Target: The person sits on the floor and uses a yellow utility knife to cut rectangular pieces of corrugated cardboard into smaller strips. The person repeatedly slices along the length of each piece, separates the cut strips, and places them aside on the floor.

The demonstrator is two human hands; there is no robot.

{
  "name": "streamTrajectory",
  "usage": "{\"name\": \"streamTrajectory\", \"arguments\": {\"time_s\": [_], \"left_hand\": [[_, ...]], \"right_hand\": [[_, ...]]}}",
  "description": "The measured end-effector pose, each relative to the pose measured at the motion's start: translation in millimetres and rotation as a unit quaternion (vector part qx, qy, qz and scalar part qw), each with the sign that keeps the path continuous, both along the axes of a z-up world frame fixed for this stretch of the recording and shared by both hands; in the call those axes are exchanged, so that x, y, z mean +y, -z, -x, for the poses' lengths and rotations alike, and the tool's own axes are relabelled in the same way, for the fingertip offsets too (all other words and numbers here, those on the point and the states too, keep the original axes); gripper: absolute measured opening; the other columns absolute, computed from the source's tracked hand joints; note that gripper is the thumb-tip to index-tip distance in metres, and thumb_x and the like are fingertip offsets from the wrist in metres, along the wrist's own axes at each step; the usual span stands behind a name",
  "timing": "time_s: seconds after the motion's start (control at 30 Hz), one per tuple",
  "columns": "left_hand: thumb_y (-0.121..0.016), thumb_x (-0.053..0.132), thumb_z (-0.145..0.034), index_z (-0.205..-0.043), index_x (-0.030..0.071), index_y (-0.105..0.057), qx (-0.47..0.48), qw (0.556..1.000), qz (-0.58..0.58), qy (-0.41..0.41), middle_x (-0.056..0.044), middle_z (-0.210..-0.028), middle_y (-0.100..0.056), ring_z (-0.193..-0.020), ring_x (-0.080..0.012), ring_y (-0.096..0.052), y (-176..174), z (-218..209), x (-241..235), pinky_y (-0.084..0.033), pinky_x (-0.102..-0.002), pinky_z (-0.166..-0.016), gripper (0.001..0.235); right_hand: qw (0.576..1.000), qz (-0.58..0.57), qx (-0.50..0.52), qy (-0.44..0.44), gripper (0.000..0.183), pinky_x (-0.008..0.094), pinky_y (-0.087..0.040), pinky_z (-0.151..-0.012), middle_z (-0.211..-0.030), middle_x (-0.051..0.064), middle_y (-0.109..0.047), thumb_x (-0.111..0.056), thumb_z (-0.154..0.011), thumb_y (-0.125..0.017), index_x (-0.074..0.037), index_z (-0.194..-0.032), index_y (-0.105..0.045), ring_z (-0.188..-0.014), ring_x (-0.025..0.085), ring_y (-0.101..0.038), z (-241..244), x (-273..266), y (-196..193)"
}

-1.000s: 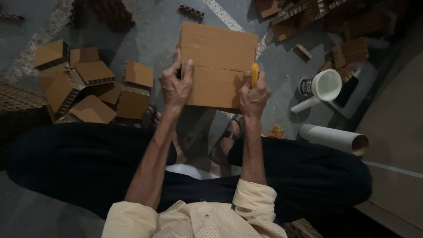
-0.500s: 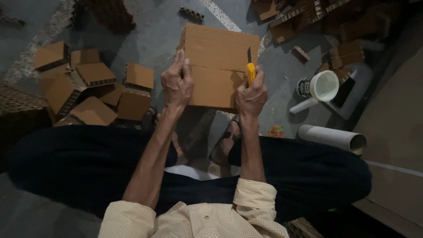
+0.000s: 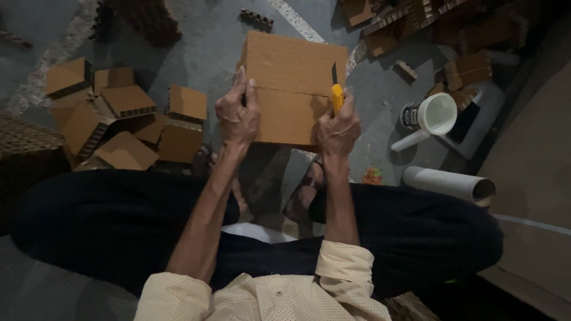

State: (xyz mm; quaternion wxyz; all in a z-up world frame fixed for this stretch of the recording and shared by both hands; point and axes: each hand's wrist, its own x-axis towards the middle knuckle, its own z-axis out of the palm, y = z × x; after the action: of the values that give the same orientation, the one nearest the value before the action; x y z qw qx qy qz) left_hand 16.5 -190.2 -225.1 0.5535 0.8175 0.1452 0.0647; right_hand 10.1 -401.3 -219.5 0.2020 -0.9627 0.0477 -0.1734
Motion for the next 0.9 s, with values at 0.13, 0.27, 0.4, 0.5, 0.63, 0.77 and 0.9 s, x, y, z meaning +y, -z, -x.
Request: {"name": "streamTrajectory", "arguments": {"time_s": [0.13, 0.27, 0.4, 0.5, 0.63, 0.77, 0.9], "left_hand": [[-0.054, 0.027, -0.109, -0.112, -0.010, -0.073, -0.115, 0.992, -0.054, 0.000, -0.031, -0.126, -0.066, -0.108, -0.0403, -0.073, 9, 0, 1, -0.062, -0.040, -0.088, 0.041], [-0.056, 0.028, -0.110, -0.117, -0.010, -0.072, -0.096, 0.994, -0.055, -0.001, -0.030, -0.126, -0.067, -0.103, -0.0366, -0.076, 15, -1, 1, -0.064, -0.039, -0.084, 0.042], [-0.057, 0.027, -0.104, -0.135, -0.006, -0.061, -0.029, 1.000, 0.003, -0.003, -0.027, -0.117, -0.071, -0.093, -0.0314, -0.080, 6, -4, 3, -0.066, -0.040, -0.077, 0.045], [-0.057, 0.026, -0.095, -0.142, 0.003, -0.052, 0.060, 0.996, 0.050, -0.034, -0.018, -0.113, -0.075, -0.092, -0.0318, -0.078, -2, -7, 2, -0.065, -0.045, -0.079, 0.052], [-0.065, 0.016, -0.096, -0.132, 0.001, -0.062, -0.168, 0.969, -0.183, -0.008, -0.026, -0.140, -0.064, -0.127, -0.0443, -0.058, 9, -11, 2, -0.033, -0.062, -0.107, 0.039], [-0.066, 0.015, -0.111, -0.121, 0.011, -0.071, -0.183, 0.885, -0.415, 0.107, -0.018, -0.150, -0.056, -0.144, -0.0419, -0.051, 36, -23, -7, -0.028, -0.059, -0.128, 0.012], [-0.063, 0.020, -0.107, -0.146, -0.002, -0.058, -0.082, 0.846, -0.475, 0.229, -0.020, -0.160, -0.043, -0.152, -0.0344, -0.042, 37, -20, -12, -0.019, -0.050, -0.136, 0.045]], "right_hand": [[1.000, -0.006, 0.006, 0.004, 0.024, 0.041, -0.052, -0.048, -0.071, 0.013, -0.060, -0.010, -0.102, -0.055, 0.004, -0.122, -0.058, -0.055, 0.026, -0.063, 1, 2, -1], [0.999, 0.029, -0.031, -0.001, 0.023, 0.040, -0.054, -0.054, -0.077, 0.015, -0.064, -0.013, -0.101, -0.058, 0.002, -0.119, -0.059, -0.062, 0.026, -0.068, 1, 2, -1], [1.000, 0.011, 0.000, 0.013, 0.022, 0.041, -0.053, -0.053, -0.075, 0.016, -0.065, -0.015, -0.104, -0.061, 0.002, -0.117, -0.061, -0.060, 0.028, -0.068, 1, 3, -1], [0.999, 0.029, -0.022, 0.002, 0.022, 0.040, -0.056, -0.056, -0.078, 0.015, -0.066, -0.011, -0.100, -0.060, 0.002, -0.119, -0.060, -0.063, 0.028, -0.069, 0, 3, -2], [0.999, 0.035, -0.030, 0.004, 0.025, 0.041, -0.056, -0.057, -0.078, 0.016, -0.065, -0.010, -0.098, -0.059, 0.002, -0.121, -0.061, -0.062, 0.029, -0.068, 2, 4, -4], [0.999, -0.003, 0.034, 0.041, 0.023, 0.043, -0.052, -0.050, -0.069, 0.016, -0.064, -0.018, -0.104, -0.062, 0.001, -0.119, -0.062, -0.055, 0.029, -0.066, 1, 6, -5], [0.999, 0.033, -0.025, 0.006, 0.023, 0.043, -0.055, -0.056, -0.077, 0.016, -0.066, -0.016, -0.103, -0.058, 0.000, -0.118, -0.061, -0.063, 0.030, -0.069, 0, 4, -5]]}}
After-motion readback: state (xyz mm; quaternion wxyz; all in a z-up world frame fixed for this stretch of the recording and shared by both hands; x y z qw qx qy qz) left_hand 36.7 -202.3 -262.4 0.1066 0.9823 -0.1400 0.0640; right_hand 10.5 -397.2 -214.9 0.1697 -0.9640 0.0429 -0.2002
